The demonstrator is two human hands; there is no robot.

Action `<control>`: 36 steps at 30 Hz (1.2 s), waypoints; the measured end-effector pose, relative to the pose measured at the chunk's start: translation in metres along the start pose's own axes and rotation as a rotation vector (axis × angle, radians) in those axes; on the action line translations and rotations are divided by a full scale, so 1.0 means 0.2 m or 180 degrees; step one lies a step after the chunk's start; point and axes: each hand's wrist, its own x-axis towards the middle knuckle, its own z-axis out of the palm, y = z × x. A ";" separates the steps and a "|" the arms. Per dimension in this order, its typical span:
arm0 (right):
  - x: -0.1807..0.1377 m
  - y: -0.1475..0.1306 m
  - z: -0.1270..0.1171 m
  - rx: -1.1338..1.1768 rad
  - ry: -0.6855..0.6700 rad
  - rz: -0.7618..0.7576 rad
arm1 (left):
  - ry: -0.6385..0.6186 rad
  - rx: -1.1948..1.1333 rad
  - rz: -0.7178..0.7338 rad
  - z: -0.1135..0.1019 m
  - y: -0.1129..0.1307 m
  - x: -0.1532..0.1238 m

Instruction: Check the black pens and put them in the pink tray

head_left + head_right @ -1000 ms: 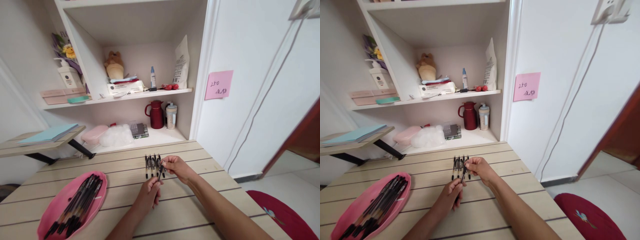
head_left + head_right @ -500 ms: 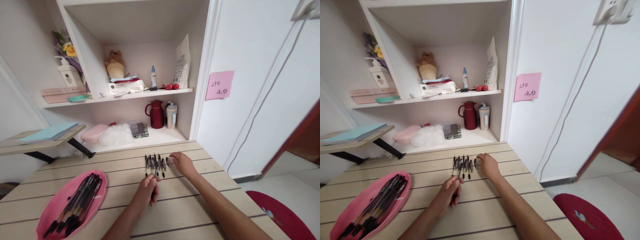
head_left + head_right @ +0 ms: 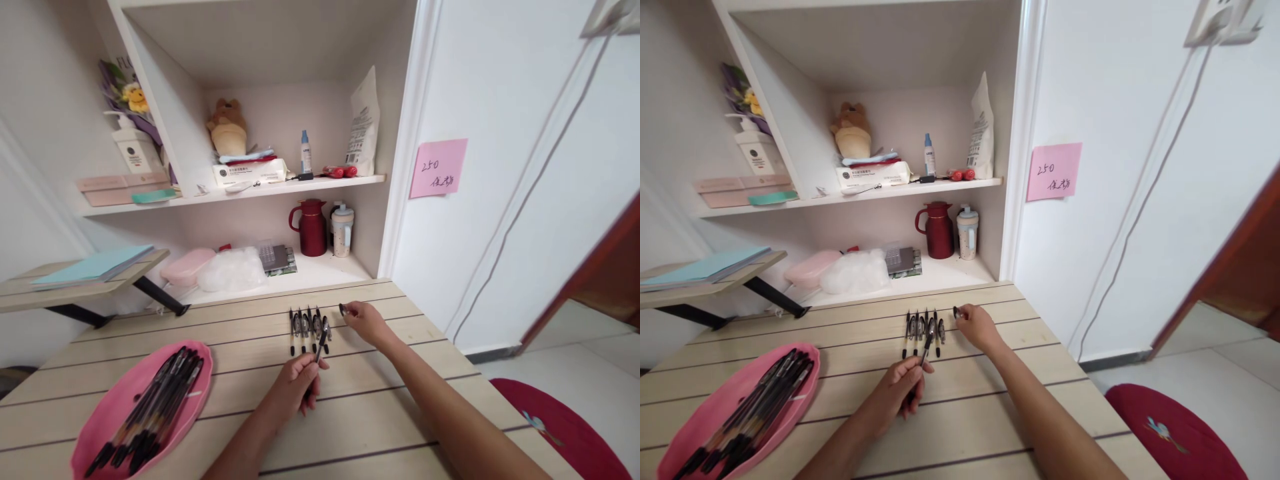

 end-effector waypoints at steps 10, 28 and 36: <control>-0.10 -0.21 -0.04 0.2969 -0.0496 -0.0506 | 0.0013 0.0059 0.0008 0.00 -0.01 0.01; -0.15 -0.21 0.09 0.1531 -0.0824 -0.0575 | 0.0277 0.0151 0.0093 0.02 -0.03 0.00; -0.16 -0.21 0.13 0.1666 -0.0771 -0.0381 | 0.0479 0.0126 0.0074 0.02 -0.04 0.00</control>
